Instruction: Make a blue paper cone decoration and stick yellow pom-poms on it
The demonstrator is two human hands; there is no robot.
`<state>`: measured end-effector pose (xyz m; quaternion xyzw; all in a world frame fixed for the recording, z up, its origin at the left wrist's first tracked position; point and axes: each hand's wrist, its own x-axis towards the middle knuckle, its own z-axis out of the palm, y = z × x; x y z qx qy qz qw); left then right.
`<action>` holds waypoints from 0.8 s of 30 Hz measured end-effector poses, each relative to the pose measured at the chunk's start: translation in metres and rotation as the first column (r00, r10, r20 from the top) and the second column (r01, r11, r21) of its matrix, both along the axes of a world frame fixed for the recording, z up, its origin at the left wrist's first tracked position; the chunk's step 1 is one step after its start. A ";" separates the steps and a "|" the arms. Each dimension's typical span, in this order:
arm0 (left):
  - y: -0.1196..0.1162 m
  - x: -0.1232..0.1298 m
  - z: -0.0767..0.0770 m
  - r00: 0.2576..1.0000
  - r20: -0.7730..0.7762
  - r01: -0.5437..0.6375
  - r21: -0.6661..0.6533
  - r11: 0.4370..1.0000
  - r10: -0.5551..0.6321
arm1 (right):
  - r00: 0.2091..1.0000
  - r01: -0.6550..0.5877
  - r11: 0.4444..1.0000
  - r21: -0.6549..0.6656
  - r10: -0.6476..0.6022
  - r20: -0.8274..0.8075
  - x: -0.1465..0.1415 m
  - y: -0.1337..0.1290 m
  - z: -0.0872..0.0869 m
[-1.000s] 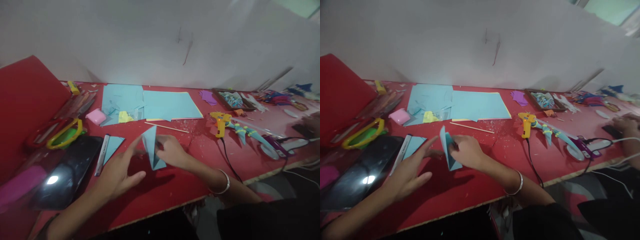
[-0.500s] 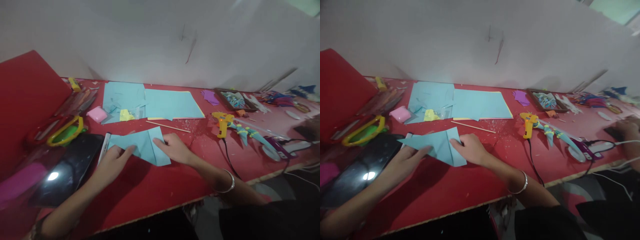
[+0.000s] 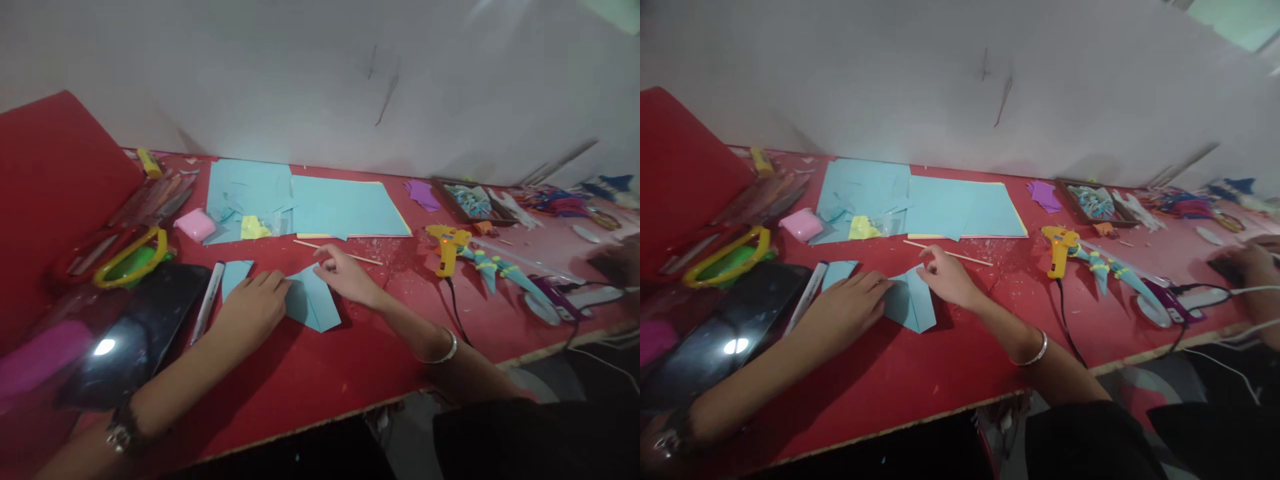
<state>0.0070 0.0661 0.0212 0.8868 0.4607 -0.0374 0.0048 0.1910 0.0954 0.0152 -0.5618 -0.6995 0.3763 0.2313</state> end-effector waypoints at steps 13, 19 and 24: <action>0.000 0.012 -0.019 1.000 -0.020 0.006 0.182 0.983 -0.002 | 0.991 0.039 0.974 0.222 -0.067 0.120 -0.010 -0.019 -0.018; -0.002 0.013 -0.018 1.000 -0.001 -0.005 0.168 0.986 0.005 | 0.976 -0.016 0.974 0.224 -0.033 0.214 -0.010 -0.021 -0.019; -0.002 0.014 -0.014 1.000 -0.021 0.003 0.146 0.989 0.000 | 0.970 -0.039 0.975 0.220 -0.016 0.243 -0.009 -0.021 -0.016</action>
